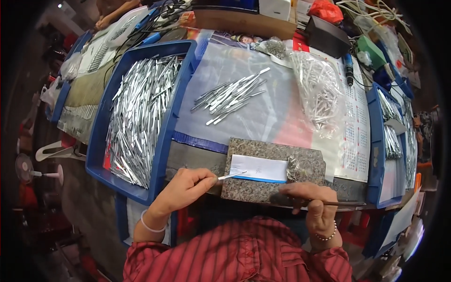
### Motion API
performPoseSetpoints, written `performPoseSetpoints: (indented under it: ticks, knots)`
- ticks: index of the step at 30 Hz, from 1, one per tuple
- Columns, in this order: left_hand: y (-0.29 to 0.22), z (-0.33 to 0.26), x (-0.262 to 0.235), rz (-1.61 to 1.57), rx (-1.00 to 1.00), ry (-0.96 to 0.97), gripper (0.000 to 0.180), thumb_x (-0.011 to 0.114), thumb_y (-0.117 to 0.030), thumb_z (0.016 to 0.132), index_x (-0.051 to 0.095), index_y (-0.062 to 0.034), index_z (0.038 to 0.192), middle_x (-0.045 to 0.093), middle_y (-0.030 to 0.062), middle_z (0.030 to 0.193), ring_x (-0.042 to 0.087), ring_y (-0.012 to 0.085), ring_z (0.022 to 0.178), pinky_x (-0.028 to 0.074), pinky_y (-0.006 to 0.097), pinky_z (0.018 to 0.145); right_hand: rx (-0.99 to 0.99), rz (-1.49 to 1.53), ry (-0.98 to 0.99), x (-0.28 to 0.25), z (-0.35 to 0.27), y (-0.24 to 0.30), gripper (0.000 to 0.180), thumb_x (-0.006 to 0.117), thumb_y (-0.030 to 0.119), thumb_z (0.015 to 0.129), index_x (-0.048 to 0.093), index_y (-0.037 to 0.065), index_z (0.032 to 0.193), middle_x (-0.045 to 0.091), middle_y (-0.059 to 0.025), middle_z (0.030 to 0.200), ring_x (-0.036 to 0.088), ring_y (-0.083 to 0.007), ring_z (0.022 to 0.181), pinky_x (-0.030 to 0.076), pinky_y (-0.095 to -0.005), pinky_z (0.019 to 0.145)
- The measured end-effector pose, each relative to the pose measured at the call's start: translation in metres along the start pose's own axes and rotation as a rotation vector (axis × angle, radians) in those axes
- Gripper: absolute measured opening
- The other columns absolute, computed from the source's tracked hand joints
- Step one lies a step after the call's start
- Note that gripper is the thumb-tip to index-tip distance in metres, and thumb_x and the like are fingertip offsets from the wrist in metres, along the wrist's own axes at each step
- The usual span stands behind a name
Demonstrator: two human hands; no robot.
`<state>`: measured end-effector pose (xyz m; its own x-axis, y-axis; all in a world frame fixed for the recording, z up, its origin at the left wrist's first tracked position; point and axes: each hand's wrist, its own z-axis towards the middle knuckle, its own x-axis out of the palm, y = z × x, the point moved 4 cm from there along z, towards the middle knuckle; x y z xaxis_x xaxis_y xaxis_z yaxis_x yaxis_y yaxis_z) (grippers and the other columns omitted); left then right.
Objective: Processing and assembling small metal strips using a hand tool at a workshop station.
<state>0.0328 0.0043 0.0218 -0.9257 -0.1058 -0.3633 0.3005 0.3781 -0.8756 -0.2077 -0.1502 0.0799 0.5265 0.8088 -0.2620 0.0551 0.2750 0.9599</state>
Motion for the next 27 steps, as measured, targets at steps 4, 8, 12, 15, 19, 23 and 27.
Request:
performPoseSetpoints:
  ticks: [4,8,12,15,19,23,27]
  knots:
    - [0.008,0.003,-0.001,-0.021,0.003,-0.022,0.024,0.056,-0.02,0.093,0.067,0.0012,0.092,0.055,0.0071,0.06,0.05,0.0087,0.057,0.041,0.029,0.053,-0.033,0.069,0.034,0.023,0.022,-0.012,0.037,0.043,0.028,0.1,0.064,-0.001,0.111,0.068,-0.0121,0.094,0.062,-0.0141,0.06,0.049,-0.0246,0.056]
    - [0.01,0.005,-0.001,-0.051,-0.029,-0.022,0.023,0.055,-0.018,0.091,0.067,0.0019,0.089,0.055,0.0064,0.06,0.049,0.0077,0.058,0.041,0.029,0.053,0.064,-0.014,0.113,0.034,0.045,-0.007,0.039,0.041,0.029,0.101,0.063,-0.001,0.111,0.068,-0.0101,0.094,0.063,-0.0142,0.063,0.049,-0.0253,0.058]
    - [0.021,0.008,0.002,-0.153,-0.031,0.007,0.022,0.055,-0.016,0.091,0.067,0.0023,0.089,0.055,0.0048,0.059,0.048,0.0063,0.059,0.041,0.028,0.053,-0.471,-0.088,-0.15,0.028,0.047,0.045,0.051,0.043,0.04,0.099,0.063,-0.007,0.103,0.07,-0.0192,0.086,0.065,-0.0218,0.056,0.051,-0.03,0.05]
    - [0.018,0.011,0.007,-0.228,-0.046,0.05,0.022,0.055,-0.016,0.09,0.066,0.0029,0.09,0.054,0.0037,0.059,0.047,0.0055,0.059,0.04,0.028,0.053,-0.372,-0.382,0.074,0.053,0.067,0.045,0.036,0.055,0.036,0.093,0.06,0.001,0.086,0.069,-0.0169,0.087,0.067,-0.028,0.063,0.049,-0.0309,0.051]
    - [0.031,0.011,0.002,-0.224,-0.035,-0.002,0.022,0.055,-0.016,0.09,0.066,0.003,0.089,0.055,0.0047,0.059,0.049,0.0062,0.058,0.041,0.028,0.053,-0.147,-0.313,0.225,0.063,0.086,0.006,0.025,0.067,0.022,0.086,0.062,0.002,0.1,0.066,-0.0173,0.09,0.067,-0.0317,0.073,0.052,-0.0352,0.06]
    - [0.022,0.008,0.001,-0.169,-0.049,0.025,0.022,0.055,-0.016,0.09,0.067,0.0021,0.089,0.058,0.0089,0.061,0.052,0.0087,0.057,0.042,0.03,0.053,-0.31,-0.539,0.156,0.054,0.069,0.025,0.023,0.065,0.02,0.089,0.062,0.0,0.097,0.068,-0.0174,0.094,0.069,-0.0284,0.074,0.054,-0.0326,0.062]
    - [0.022,0.014,0.001,-0.104,0.001,0.023,0.021,0.055,-0.016,0.091,0.066,0.0013,0.091,0.058,0.0121,0.062,0.056,0.0137,0.056,0.043,0.032,0.054,-0.083,-0.456,0.269,0.062,0.078,-0.009,0.024,0.066,0.02,0.088,0.062,0.004,0.106,0.066,-0.0154,0.086,0.066,-0.029,0.066,0.051,-0.0325,0.056]
